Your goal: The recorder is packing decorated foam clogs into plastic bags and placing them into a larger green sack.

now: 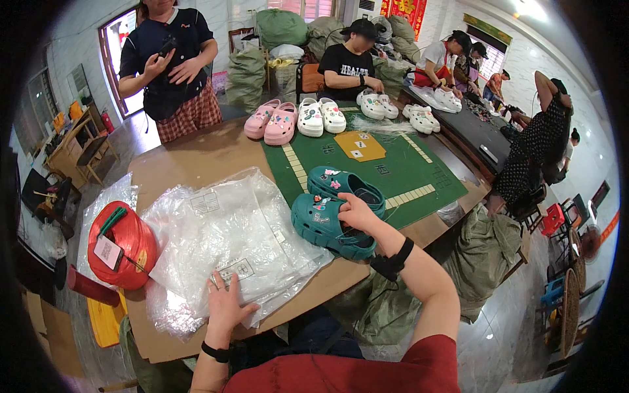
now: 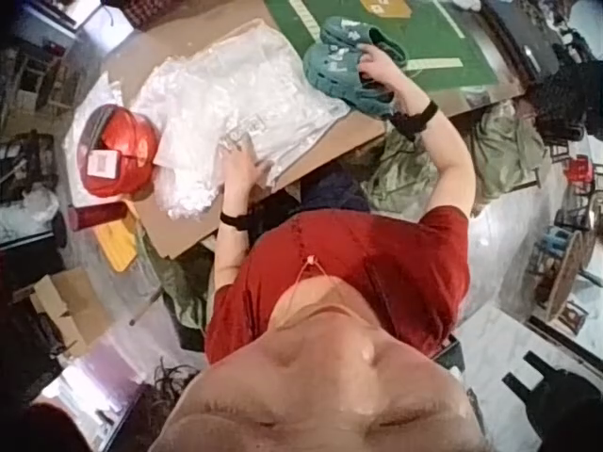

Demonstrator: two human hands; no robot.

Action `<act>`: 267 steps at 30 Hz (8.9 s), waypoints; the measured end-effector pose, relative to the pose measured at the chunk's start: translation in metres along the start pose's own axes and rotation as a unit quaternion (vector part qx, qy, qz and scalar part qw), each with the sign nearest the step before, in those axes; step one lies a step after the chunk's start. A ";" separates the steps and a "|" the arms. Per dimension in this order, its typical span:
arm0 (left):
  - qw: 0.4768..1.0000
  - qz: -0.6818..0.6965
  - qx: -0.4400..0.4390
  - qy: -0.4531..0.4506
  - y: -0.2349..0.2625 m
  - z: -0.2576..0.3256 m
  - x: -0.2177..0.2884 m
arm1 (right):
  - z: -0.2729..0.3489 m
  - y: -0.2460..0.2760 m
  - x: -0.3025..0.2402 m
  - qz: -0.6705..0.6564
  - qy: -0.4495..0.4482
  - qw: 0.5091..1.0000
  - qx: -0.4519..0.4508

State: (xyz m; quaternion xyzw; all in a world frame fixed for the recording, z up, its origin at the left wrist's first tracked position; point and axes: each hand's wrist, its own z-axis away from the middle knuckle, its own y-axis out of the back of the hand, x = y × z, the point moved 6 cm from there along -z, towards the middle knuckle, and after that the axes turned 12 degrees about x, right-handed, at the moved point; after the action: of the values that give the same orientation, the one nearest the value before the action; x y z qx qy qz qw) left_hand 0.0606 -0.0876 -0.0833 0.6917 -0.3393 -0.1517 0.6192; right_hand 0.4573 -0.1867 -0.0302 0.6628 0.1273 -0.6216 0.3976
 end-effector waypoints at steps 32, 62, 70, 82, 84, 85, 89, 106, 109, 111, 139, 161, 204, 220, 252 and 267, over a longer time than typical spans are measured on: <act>0.947 0.229 0.219 0.047 0.079 -0.037 -0.001 | 0.116 0.040 -0.059 0.055 0.303 0.951 0.039; 0.894 0.382 0.203 -0.118 0.115 -0.025 0.054 | 0.177 -0.062 -0.015 0.053 0.269 0.962 -0.006; 0.894 0.305 0.259 -0.202 0.121 -0.009 0.078 | 0.189 -0.086 -0.030 0.121 0.327 0.934 0.078; 0.882 0.220 0.231 -0.348 0.107 0.015 0.109 | 0.184 -0.099 -0.032 0.111 0.309 0.942 0.064; 0.869 0.253 0.245 -0.348 0.107 0.014 0.102 | 0.184 -0.100 -0.030 0.059 0.279 0.956 0.075; 0.869 0.253 0.244 -0.349 0.109 0.015 0.097 | 0.183 -0.101 -0.025 0.059 0.278 0.956 0.076; 0.857 0.332 0.252 -0.302 0.122 0.028 0.063 | 0.177 -0.097 -0.009 0.026 0.250 0.964 0.087; 0.515 0.794 -0.194 0.259 -0.003 0.012 -0.005 | 0.187 -0.116 -0.038 0.008 0.307 0.947 0.090; 0.529 0.781 -0.207 0.261 0.008 0.011 0.004 | 0.179 -0.119 -0.035 0.028 0.289 0.953 0.088; 0.538 0.777 -0.194 0.263 0.016 0.007 0.007 | 0.179 -0.123 -0.040 0.017 0.285 0.954 0.093; 0.965 0.259 0.000 -0.031 0.082 0.062 -0.014 | 0.115 -0.114 -0.027 0.047 0.294 0.955 -0.011; 0.935 0.351 0.041 0.022 0.054 0.071 -0.024 | 0.121 -0.108 -0.031 -0.095 0.273 0.957 0.030; 0.931 0.202 0.158 -0.261 0.092 0.050 0.076 | 0.142 -0.099 -0.041 0.060 0.266 0.959 0.073; 0.803 0.591 -0.041 0.066 0.021 0.026 0.135 | 0.122 -0.101 -0.135 -0.058 0.407 0.873 0.261; 0.453 0.874 -0.093 0.150 0.114 -0.029 0.041 | 0.158 -0.084 -0.126 -0.114 0.424 0.874 0.209; 0.251 0.860 0.366 0.250 0.121 -0.043 -0.085 | 0.261 -0.215 -0.096 0.003 0.270 0.897 -0.351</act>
State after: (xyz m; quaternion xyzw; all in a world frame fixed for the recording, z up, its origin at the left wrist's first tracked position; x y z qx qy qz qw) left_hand -0.0079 0.0005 0.0234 0.1464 -0.5809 0.7920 0.1177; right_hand 0.1073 -0.1942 0.0020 0.6232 0.4374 -0.3327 0.5564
